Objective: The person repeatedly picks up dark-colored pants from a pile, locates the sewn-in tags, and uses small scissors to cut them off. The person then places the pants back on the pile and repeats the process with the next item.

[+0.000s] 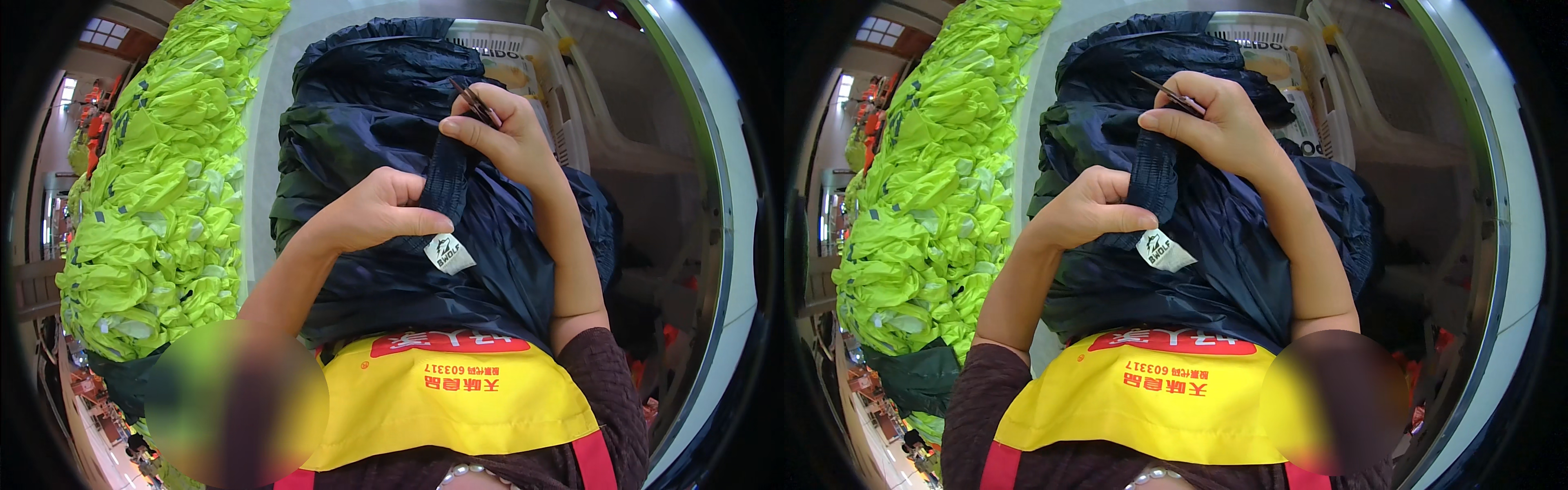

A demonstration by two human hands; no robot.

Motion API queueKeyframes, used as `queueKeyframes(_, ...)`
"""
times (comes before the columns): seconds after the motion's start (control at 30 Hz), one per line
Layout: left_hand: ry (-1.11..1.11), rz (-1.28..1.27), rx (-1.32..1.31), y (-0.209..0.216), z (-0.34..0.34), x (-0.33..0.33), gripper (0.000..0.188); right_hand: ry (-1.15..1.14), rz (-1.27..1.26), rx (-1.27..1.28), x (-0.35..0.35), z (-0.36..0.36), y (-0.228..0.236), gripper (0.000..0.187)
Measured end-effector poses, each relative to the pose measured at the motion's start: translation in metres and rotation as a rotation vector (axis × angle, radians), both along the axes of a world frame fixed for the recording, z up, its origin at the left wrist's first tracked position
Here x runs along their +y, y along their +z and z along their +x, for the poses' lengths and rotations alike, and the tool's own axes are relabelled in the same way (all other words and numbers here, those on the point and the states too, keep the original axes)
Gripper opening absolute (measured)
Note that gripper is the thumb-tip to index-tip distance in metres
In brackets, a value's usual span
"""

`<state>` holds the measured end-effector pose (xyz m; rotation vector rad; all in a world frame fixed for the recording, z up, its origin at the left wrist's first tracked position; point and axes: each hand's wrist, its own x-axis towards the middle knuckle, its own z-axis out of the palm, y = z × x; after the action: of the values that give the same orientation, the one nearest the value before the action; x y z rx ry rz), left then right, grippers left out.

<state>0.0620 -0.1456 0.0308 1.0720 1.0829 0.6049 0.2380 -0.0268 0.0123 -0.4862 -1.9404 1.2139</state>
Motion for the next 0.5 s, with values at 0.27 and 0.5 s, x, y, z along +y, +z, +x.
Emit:
queueKeyframes(0.27, 0.109, 0.082, -0.094, 0.006, 0.01, -0.008, 0.01, -0.133, -0.131, -0.018, 0.002, -0.009, -0.014, 0.02)
queueKeyframes(0.5, 0.192, 0.523, 0.059, 0.012, 0.013, -0.013, 0.015, 0.191, -0.694, 0.067, -0.008, -0.021, -0.027, 0.016)
